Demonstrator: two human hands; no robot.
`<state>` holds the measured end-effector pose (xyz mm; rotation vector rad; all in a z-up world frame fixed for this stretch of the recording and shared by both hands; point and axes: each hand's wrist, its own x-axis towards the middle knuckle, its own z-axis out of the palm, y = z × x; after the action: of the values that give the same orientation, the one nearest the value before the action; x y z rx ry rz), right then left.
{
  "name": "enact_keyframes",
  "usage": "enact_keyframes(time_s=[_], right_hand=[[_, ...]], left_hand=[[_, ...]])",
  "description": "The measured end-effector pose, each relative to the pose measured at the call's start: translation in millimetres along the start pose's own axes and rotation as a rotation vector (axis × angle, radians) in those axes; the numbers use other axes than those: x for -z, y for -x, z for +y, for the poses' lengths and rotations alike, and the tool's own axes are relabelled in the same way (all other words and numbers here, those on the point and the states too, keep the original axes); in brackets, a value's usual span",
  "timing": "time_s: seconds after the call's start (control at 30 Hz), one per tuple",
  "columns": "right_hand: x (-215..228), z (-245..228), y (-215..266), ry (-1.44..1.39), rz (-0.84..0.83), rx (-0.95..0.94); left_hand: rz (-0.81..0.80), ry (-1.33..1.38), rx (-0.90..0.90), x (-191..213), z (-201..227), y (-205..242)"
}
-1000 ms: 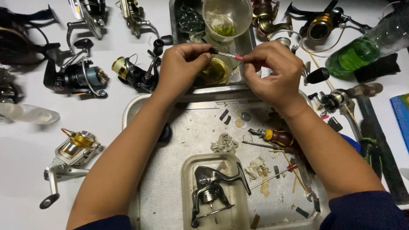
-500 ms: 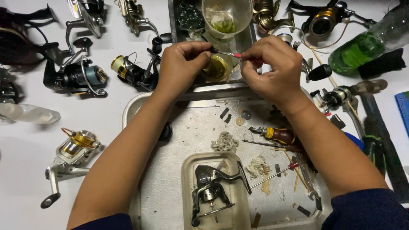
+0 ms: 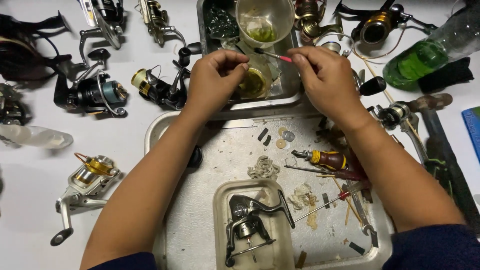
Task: Disassembling a fishing reel to clean and maintain internal components like gears and washers.
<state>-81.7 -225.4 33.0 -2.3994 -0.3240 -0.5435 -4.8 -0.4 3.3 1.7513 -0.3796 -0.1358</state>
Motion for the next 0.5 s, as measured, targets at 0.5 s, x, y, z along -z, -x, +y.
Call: enact_keyframes(time_s=[0.5], right_hand=[[-19,17,15,-0.154,0.117,-0.064]], left_hand=[[-0.058,-0.100,-0.112,-1,-2,4]])
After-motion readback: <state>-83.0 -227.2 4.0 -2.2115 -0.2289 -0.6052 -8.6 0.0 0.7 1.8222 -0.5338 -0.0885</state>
